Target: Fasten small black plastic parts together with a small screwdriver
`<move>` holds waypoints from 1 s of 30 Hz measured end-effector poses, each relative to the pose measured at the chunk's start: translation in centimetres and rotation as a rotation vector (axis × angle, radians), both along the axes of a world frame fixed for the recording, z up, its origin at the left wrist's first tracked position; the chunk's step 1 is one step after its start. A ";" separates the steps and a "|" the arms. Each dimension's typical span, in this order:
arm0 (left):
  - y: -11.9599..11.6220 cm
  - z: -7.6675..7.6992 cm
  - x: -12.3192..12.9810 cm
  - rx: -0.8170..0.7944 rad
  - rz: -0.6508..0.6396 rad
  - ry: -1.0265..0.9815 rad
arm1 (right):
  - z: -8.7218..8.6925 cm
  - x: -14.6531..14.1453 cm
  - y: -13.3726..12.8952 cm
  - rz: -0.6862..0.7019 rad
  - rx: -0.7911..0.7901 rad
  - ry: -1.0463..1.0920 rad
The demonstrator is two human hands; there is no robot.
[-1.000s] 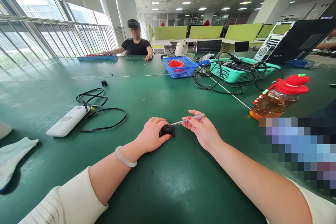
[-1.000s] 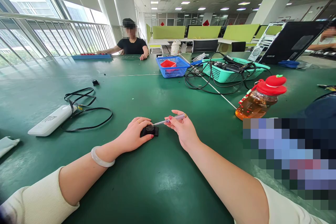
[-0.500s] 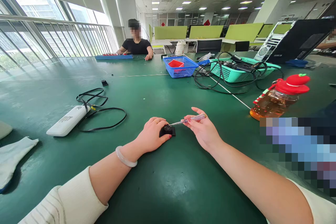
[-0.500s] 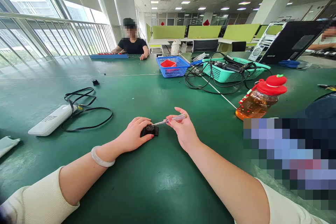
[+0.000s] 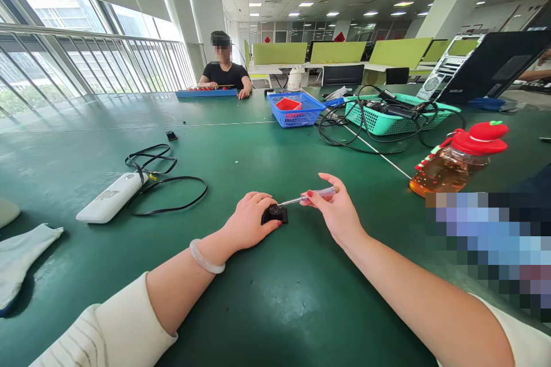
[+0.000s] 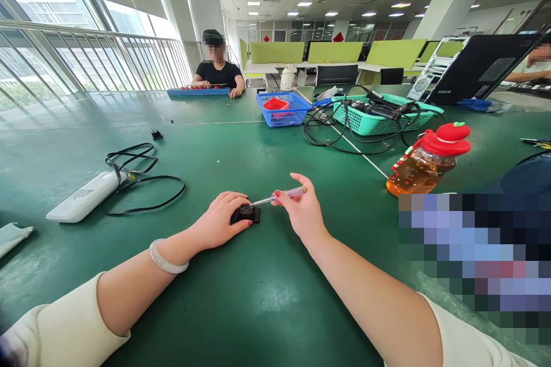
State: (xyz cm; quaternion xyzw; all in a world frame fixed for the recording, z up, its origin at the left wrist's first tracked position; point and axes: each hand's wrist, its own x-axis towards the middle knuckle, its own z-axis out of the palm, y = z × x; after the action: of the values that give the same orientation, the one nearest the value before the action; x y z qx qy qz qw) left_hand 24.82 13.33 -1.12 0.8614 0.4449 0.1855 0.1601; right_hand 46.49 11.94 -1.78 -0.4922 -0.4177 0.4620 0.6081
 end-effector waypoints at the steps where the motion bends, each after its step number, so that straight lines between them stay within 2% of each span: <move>1: 0.0 0.0 0.0 0.001 0.000 -0.001 | 0.0 0.0 0.0 0.010 0.006 0.006; 15: 0.1 -0.3 -0.1 0.024 -0.012 -0.011 | 0.8 -0.6 -0.8 0.149 0.098 0.197; 23: 0.2 -0.4 -0.2 0.020 -0.008 -0.007 | 0.3 -0.4 -0.3 0.059 0.039 0.218; 30: 0.1 -0.2 -0.1 0.021 -0.006 -0.011 | 0.1 -0.3 0.0 0.060 -0.026 0.327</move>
State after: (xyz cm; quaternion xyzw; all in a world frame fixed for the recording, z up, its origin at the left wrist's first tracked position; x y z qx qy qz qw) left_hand 24.76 13.40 -1.32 0.8633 0.4394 0.1947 0.1541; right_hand 46.15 11.95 -1.67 -0.4057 -0.3216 0.5594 0.6474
